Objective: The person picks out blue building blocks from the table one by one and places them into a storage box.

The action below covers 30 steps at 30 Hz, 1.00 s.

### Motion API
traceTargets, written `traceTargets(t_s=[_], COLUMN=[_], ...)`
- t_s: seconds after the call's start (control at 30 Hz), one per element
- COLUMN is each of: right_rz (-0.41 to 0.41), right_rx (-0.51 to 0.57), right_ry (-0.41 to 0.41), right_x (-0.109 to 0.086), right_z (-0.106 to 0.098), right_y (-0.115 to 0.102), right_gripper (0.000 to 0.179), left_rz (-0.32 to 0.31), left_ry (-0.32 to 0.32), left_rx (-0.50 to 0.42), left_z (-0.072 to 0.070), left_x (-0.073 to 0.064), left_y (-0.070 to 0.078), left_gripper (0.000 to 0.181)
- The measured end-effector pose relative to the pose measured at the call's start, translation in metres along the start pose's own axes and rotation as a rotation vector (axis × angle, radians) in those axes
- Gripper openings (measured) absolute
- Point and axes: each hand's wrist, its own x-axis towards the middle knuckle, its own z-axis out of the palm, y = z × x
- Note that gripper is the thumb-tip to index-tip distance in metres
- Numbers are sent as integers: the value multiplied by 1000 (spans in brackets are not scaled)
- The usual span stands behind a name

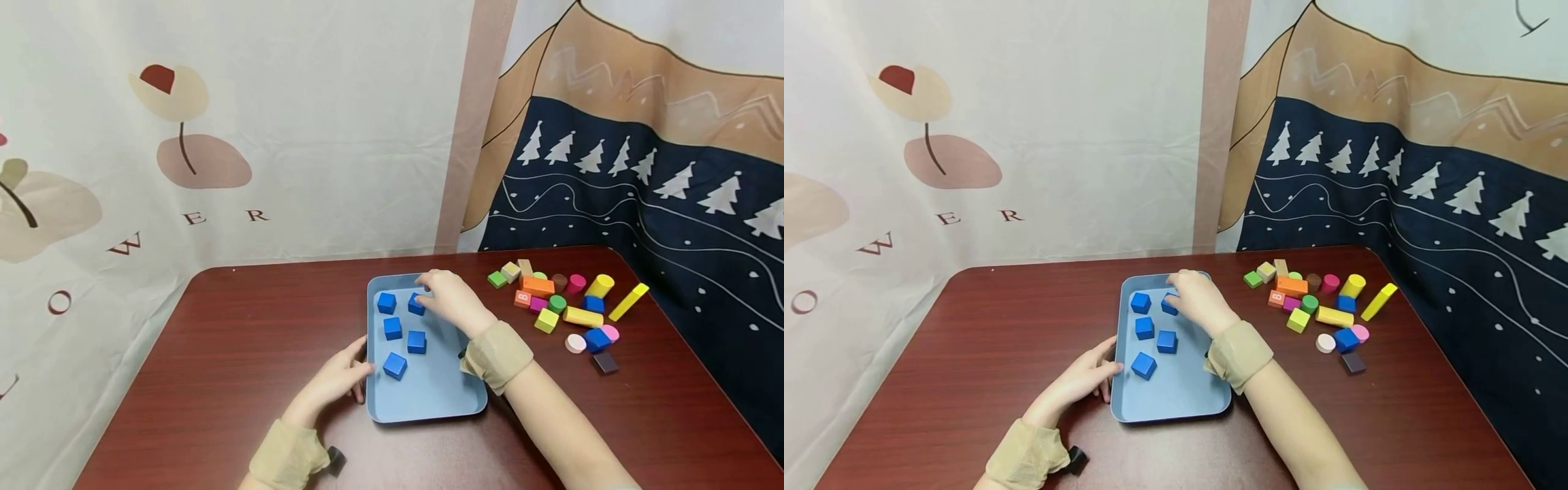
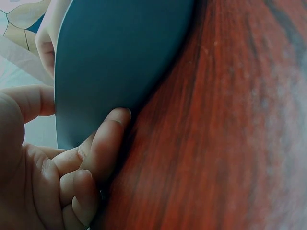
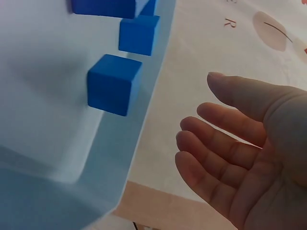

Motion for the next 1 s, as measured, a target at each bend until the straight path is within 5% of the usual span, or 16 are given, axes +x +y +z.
traceTargets(t_s=[1.0], right_rz=[30], right_rx=[-38], right_ry=[207], right_x=[-65], right_z=[-48], right_y=[55], right_gripper=[14], left_rz=[15], left_ry=[0], left_rx=[-19], left_z=[1], left_x=[1], left_y=[-2], left_gripper=[67])
